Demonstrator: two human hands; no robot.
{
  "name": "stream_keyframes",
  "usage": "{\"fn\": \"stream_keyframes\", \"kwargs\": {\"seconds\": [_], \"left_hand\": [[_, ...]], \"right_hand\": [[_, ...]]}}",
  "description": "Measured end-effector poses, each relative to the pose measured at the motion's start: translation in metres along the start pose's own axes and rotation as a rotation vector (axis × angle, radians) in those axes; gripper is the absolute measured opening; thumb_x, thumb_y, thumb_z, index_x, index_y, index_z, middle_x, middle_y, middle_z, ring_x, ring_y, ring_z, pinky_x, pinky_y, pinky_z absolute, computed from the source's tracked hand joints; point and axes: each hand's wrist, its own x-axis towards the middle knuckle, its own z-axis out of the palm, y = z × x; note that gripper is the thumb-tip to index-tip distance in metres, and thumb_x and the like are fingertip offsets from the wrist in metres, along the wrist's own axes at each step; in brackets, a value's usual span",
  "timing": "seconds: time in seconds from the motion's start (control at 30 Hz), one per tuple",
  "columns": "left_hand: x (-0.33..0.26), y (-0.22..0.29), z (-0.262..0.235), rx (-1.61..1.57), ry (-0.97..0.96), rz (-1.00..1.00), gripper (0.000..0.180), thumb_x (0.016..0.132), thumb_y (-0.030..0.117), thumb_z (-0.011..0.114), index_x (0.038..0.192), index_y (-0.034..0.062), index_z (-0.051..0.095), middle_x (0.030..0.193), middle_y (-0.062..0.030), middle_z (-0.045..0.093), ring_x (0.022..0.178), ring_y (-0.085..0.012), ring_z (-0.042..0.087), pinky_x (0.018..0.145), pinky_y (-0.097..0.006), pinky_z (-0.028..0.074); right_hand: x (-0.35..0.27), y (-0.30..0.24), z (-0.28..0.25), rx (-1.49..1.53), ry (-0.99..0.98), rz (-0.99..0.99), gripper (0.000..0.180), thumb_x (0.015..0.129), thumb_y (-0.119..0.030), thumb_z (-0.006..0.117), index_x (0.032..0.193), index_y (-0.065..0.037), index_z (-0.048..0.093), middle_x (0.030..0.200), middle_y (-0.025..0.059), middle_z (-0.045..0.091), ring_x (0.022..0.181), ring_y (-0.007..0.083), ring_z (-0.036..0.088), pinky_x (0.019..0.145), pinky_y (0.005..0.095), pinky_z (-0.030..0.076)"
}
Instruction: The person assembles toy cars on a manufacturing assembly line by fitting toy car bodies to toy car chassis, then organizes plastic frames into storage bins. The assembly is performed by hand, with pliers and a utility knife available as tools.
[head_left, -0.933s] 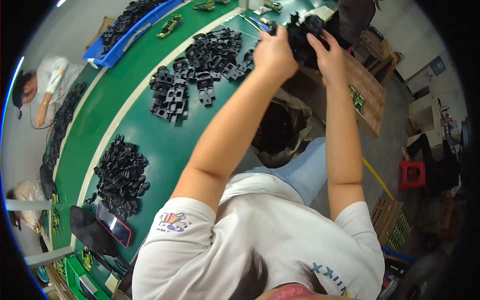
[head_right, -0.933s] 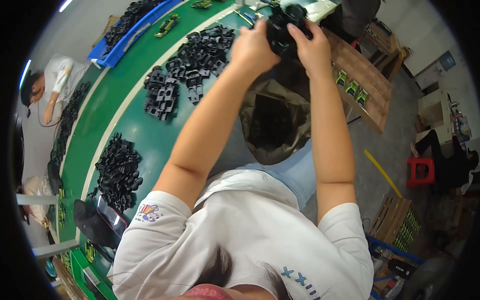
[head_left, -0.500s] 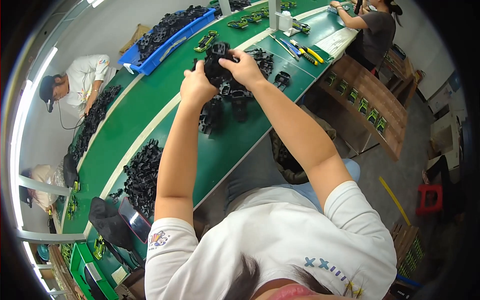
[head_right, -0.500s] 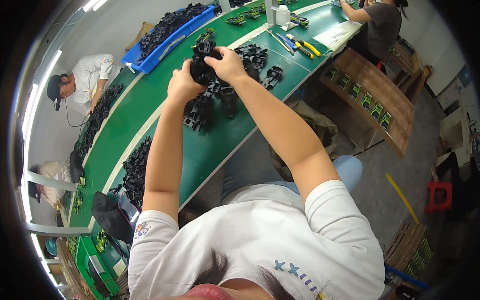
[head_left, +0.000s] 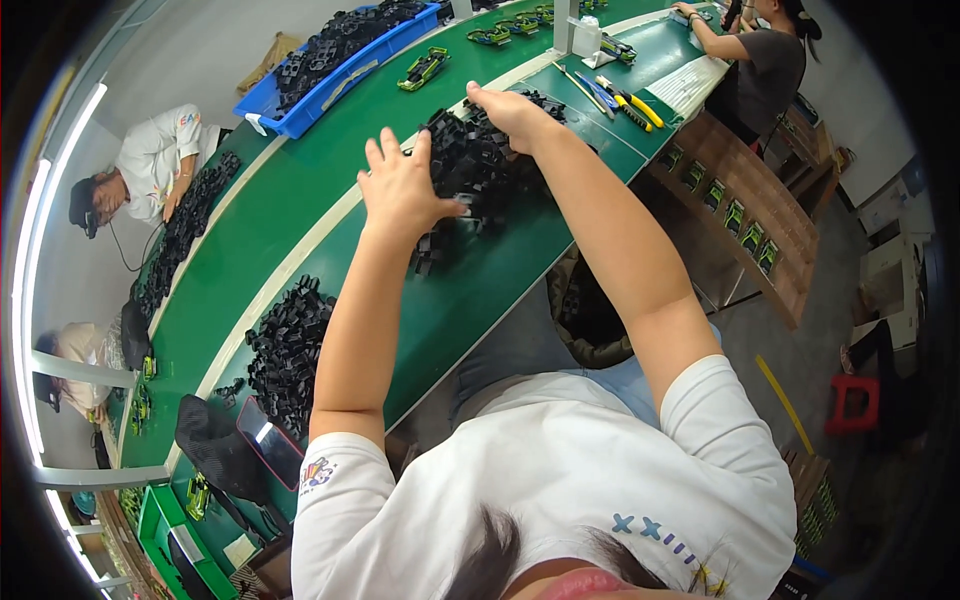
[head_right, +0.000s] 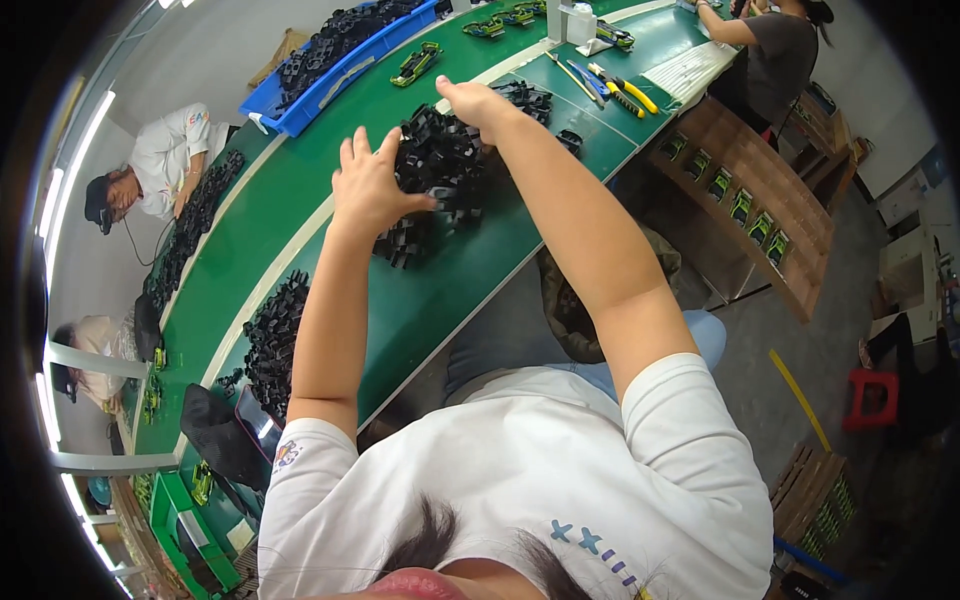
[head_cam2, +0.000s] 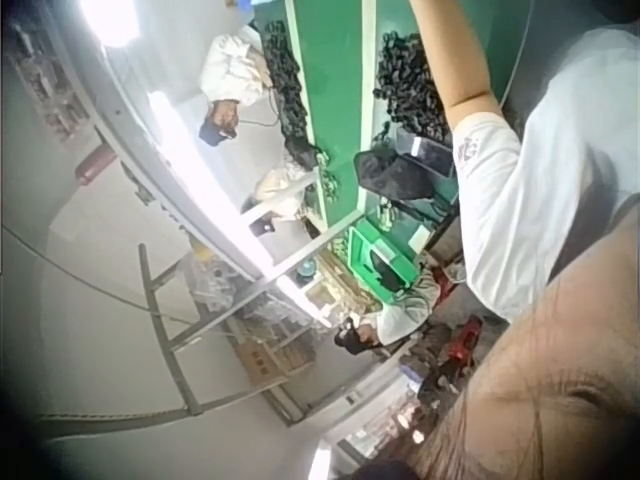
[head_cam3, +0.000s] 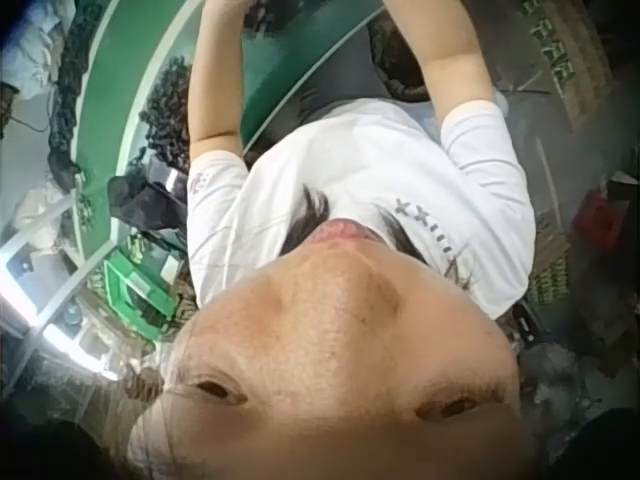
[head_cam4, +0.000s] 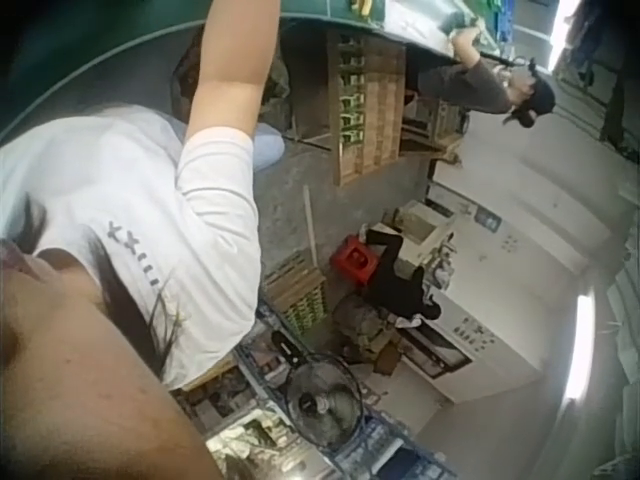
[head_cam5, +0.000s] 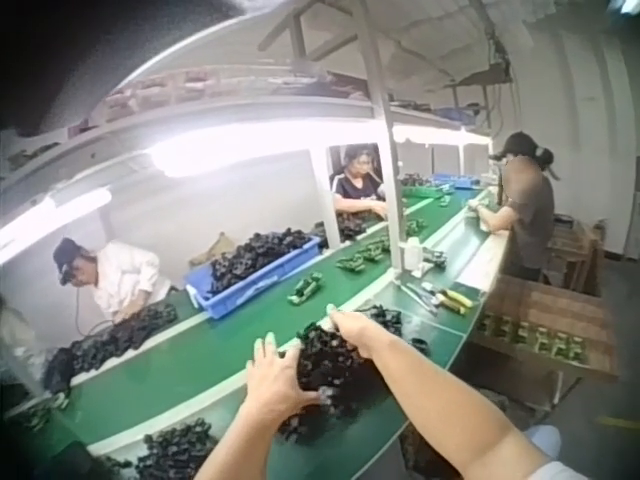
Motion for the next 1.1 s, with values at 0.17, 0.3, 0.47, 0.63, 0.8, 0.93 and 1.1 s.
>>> {"fn": "stream_keyframes", "kwargs": {"seconds": [0.17,0.3,0.47,0.63,0.8,0.93,1.1], "left_hand": [[0.016,0.032,0.025,-0.154,0.303,0.233,0.067,0.063,0.043,0.077,0.114,0.0046,0.056,0.132,-0.0227,0.040,0.128,-0.0367,0.031,0.099,-0.052,0.030],[0.037,0.058,0.054,-0.264,0.293,0.276,0.047,0.065,0.034,0.074,0.099,0.0055,0.060,0.112,-0.0133,0.054,0.111,-0.0300,0.048,0.093,-0.060,0.033],[0.047,0.064,0.063,-0.402,0.247,0.196,0.027,0.067,0.029,0.071,0.077,0.0059,0.063,0.083,-0.0099,0.061,0.083,-0.0281,0.061,0.078,-0.046,0.046],[0.045,0.064,0.060,-0.378,0.200,0.259,0.029,0.065,0.031,0.073,0.077,0.0066,0.064,0.082,-0.0133,0.061,0.078,-0.0305,0.061,0.073,-0.042,0.048],[0.059,0.050,0.059,-0.538,0.111,0.175,0.037,0.066,0.033,0.073,0.090,0.0052,0.066,0.093,-0.0144,0.062,0.090,-0.0298,0.058,0.078,-0.040,0.047],[0.066,0.038,0.066,-0.626,0.031,0.207,0.037,0.065,0.030,0.076,0.089,0.0036,0.067,0.088,-0.0147,0.064,0.083,-0.0289,0.061,0.074,-0.039,0.048],[0.062,0.052,0.069,-0.502,0.179,0.120,0.031,0.066,0.023,0.073,0.087,0.0018,0.066,0.089,-0.0171,0.063,0.083,-0.0322,0.061,0.074,-0.041,0.049]], "right_hand": [[-0.006,-0.008,0.001,0.092,-0.010,0.001,0.066,0.089,-0.058,0.039,0.135,-0.010,0.040,0.150,0.0171,0.010,0.136,0.0339,0.011,0.101,0.0563,0.022],[0.004,0.003,-0.003,0.247,-0.172,-0.109,0.070,0.089,-0.058,0.040,0.136,-0.005,0.037,0.148,0.0188,0.015,0.136,0.0268,0.017,0.105,0.0413,0.025],[-0.001,0.010,-0.008,0.253,-0.126,-0.166,0.070,0.090,-0.056,0.039,0.137,-0.004,0.034,0.148,0.0188,0.016,0.134,0.0263,0.020,0.105,0.0410,0.025],[-0.007,0.007,-0.003,0.216,-0.043,-0.123,0.066,0.091,-0.051,0.044,0.135,-0.002,0.037,0.145,0.0129,0.028,0.130,0.0261,0.027,0.102,0.0398,0.028],[0.009,0.004,-0.004,0.223,-0.100,-0.147,0.066,0.090,-0.051,0.045,0.134,-0.002,0.039,0.144,0.0144,0.028,0.134,0.0277,0.019,0.106,0.0497,0.014],[0.005,0.003,-0.002,0.150,-0.067,-0.127,0.065,0.090,-0.052,0.045,0.134,-0.005,0.039,0.140,0.0145,0.033,0.131,0.0277,0.024,0.098,0.0512,0.028],[0.002,-0.001,0.000,0.072,-0.138,-0.105,0.063,0.090,-0.052,0.044,0.134,-0.007,0.039,0.131,0.0141,0.041,0.118,0.0262,0.040,0.084,0.0485,0.042]]}}
